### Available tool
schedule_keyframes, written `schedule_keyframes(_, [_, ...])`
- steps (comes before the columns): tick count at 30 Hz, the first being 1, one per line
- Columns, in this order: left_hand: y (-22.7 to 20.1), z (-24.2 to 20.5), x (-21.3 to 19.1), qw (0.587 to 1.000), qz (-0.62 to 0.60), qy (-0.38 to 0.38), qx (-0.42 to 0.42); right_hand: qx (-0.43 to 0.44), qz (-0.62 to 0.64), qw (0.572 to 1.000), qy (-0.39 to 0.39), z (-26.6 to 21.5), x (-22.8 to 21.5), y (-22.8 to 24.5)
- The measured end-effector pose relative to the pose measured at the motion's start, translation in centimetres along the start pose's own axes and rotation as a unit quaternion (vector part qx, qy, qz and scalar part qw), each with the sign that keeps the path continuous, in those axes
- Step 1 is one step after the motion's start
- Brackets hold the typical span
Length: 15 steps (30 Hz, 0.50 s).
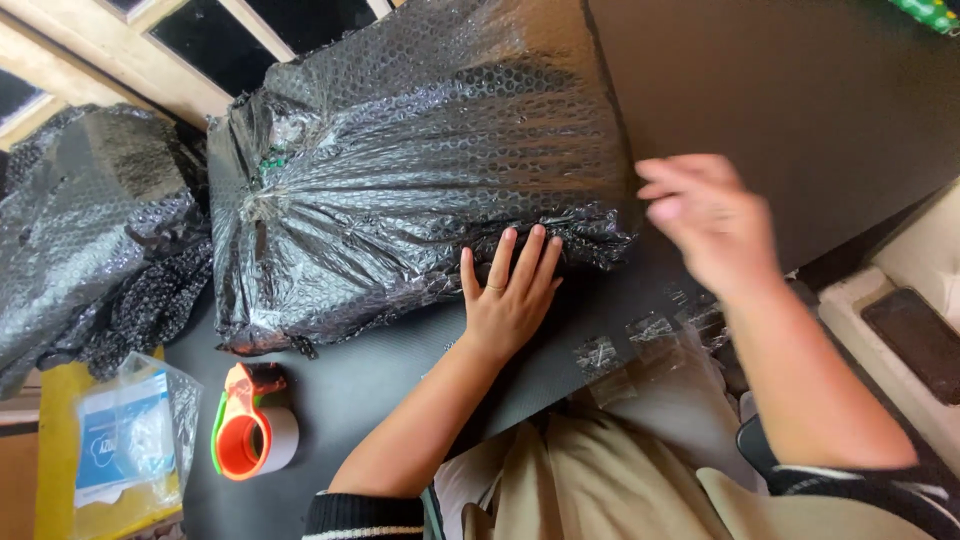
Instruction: Wrapping a large object in black bubble wrap and securing it with tape using a dispenser.
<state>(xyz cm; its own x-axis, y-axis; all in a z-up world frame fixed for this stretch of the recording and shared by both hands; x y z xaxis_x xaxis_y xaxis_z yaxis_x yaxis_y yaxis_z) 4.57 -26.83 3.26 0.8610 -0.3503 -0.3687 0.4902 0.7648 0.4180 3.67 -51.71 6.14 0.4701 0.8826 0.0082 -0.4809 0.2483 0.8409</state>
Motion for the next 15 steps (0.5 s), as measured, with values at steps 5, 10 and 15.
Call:
schedule_keyframes(5, [0.1,-0.3,0.2,0.999,0.018,0.039,0.024,0.119,-0.069,0.969,-0.205,-3.7,-11.4,-4.1])
schedule_keyframes(10, [-0.1,-0.2,0.3,0.999,0.002,0.034,0.001,0.381,-0.104,0.867,-0.304,-13.0,-19.7,-12.9])
schedule_keyframes(15, [-0.2,-0.5,0.5,0.999,-0.016,0.032,-0.001,0.521,0.062,0.812,-0.257,-17.4,-16.0,-12.4])
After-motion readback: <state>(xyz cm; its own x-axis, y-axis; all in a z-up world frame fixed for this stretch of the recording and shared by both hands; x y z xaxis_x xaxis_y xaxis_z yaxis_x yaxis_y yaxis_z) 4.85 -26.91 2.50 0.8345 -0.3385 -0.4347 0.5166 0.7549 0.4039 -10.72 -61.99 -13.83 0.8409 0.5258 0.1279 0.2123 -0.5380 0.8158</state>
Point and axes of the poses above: each hand's wrist, its own z-axis towards the middle knuckle, its own x-axis out of the palm, y = z × x, the point moved 4 cm from there along z, towards the middle knuckle, and after that the axes turned 14 degrees about -y, right-handed, at the moved point
